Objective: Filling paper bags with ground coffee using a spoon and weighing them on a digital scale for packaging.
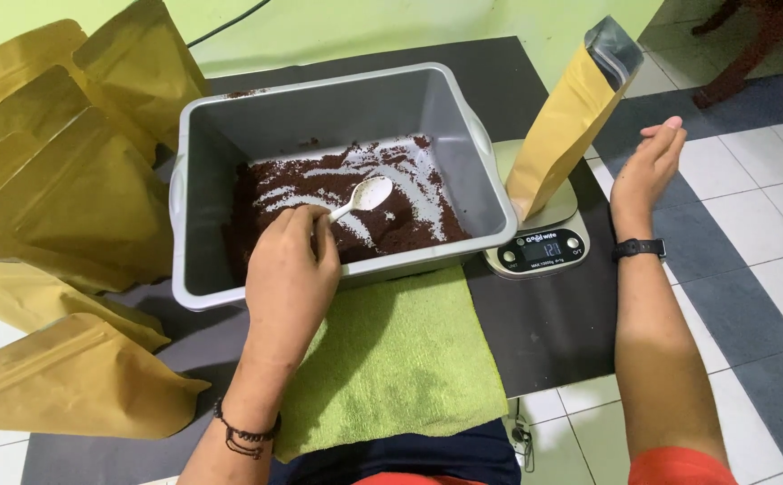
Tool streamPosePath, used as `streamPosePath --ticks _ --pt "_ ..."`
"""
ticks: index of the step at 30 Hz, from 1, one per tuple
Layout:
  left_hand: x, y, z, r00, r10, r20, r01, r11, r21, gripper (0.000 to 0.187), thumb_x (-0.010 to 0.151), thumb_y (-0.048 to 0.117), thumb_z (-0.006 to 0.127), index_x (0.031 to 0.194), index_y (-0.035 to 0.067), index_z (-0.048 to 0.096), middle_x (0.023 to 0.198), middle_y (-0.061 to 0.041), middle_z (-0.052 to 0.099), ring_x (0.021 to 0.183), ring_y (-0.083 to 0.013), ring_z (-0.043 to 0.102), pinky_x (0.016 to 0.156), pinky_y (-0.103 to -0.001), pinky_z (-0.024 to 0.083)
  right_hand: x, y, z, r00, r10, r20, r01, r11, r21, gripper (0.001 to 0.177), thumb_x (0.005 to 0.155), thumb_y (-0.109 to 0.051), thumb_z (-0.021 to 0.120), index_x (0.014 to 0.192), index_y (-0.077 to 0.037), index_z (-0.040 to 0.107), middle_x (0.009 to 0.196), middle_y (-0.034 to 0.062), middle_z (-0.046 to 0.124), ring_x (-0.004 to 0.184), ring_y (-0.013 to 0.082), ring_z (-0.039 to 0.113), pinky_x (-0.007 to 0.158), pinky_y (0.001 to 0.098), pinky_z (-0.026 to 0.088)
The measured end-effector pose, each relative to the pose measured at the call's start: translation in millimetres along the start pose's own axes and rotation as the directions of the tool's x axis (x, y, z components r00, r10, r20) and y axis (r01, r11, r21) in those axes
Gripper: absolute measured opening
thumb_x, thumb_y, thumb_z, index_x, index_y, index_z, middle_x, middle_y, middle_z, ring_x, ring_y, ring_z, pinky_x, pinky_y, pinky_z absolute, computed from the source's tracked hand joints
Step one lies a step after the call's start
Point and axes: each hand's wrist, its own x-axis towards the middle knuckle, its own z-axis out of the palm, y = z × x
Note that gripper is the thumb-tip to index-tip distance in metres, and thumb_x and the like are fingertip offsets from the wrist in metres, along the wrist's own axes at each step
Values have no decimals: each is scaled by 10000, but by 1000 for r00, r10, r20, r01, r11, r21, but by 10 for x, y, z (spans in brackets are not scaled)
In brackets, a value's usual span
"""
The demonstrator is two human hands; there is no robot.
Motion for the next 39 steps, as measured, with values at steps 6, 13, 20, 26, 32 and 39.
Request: streamPosePath --ticks 6,13,20,26,32,39 --pt "-8 9 -4 1000 -2 1 2 1000 15 142 993 67 574 1047 8 691 922 -121 699 829 -296 649 688 -420 514 -39 -56 10 1000 -14 3 14 1000 -4 519 1062 -540 248 942 -136 550 822 -8 464 790 161 462 782 328 414" --pt "-1 28 -15 1000 11 4 -11 1000 23 152 1000 63 568 1068 0 688 927 -126 691 825 -305 640 699 -423 506 -75 -126 38 998 30 46 -35 995 99 478 1059 -538 263 961 -153 530 811 -31 415 708 112 412 676 277 409" --pt "7 37 -21 1000 24 11 -24 999 39 127 1006 54 572 1063 -2 671 900 -129 663 802 -308 614 724 -421 488 -98 -111 107 993 -60 103 51 995 83 468 1090 -496 249 1008 -133 534 822 -27 432 751 111 430 740 284 412" --pt "34 22 2 999 2 33 -5 995 98 127 1005 91 585 1062 42 687 913 -91 687 832 -301 600 765 -426 461 -73 -57 107 987 -94 129 82 992 94 473 1103 -494 248 1030 -121 530 839 -16 429 751 111 416 726 291 390" --pt "196 100 -42 992 -34 119 23 996 87 190 976 61 541 939 36 725 885 -104 754 788 -348 565 719 -474 439 -61 35 101 973 -190 132 187 982 38 466 1138 -443 238 1042 -94 532 865 17 444 800 176 455 801 344 400" --pt "710 -194 457 965 -106 241 -33 858 512 205 701 -104 569 793 46 674 778 -161 712 719 -373 668 614 -491 550 -78 68 64 957 -238 164 235 971 37 509 1167 -464 215 1080 -72 527 927 73 473 871 219 470 822 380 385"
